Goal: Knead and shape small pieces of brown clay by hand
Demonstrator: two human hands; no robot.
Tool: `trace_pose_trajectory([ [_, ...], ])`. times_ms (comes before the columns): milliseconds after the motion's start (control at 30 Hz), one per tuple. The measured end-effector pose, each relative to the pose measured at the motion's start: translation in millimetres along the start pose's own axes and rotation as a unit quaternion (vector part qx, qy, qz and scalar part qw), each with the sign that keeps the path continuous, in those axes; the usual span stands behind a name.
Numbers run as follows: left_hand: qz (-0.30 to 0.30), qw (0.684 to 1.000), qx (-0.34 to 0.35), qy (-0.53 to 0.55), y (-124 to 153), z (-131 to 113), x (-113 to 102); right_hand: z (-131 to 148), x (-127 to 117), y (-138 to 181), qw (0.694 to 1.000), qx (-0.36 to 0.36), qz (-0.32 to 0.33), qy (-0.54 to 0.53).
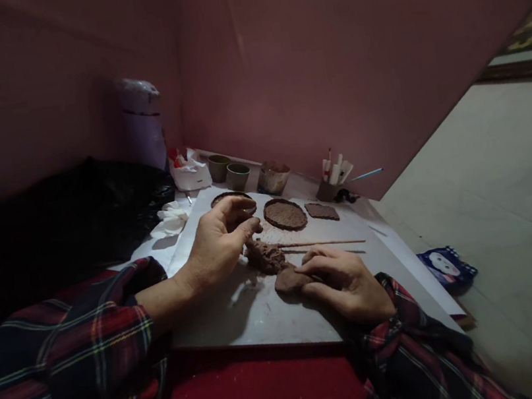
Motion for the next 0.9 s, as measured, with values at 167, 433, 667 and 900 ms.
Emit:
trace_pose_trajectory([
  [167, 0.007, 1.0, 0.0, 0.017, 0.1, 0.9, 1.5, -21.3, -22.0, 4.5, 0.989, 0.061, -0.089, -0.105],
  [433, 0.005, 1.0, 0.009, 0.022, -0.1, 1.0, -0.5, 0.0, -0.9, 0.8, 1.0, 0.002, -0.008, -0.014],
  [667, -0.006, 1.0, -0.002, 0.029, 0.6, -0.8, -1.4, -19.8, -14.7, 5.2, 0.985, 0.06, -0.071, -0.147],
  [900, -0.011, 0.999, -0.003, 0.034, 0.4, -2.4, -1.3, 3.0, 0.5, 1.1, 1.0, 0.007, 0.007, 0.008],
])
Point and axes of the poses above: each hand's wrist, its own y-axis away from the middle knuckle, its own x-axis out of the palm, z = x × y, the point moved 10 cm from there along -y, towards the middle knuckle, and after that the axes turned 3 degrees about z, right-handed, at the moved point
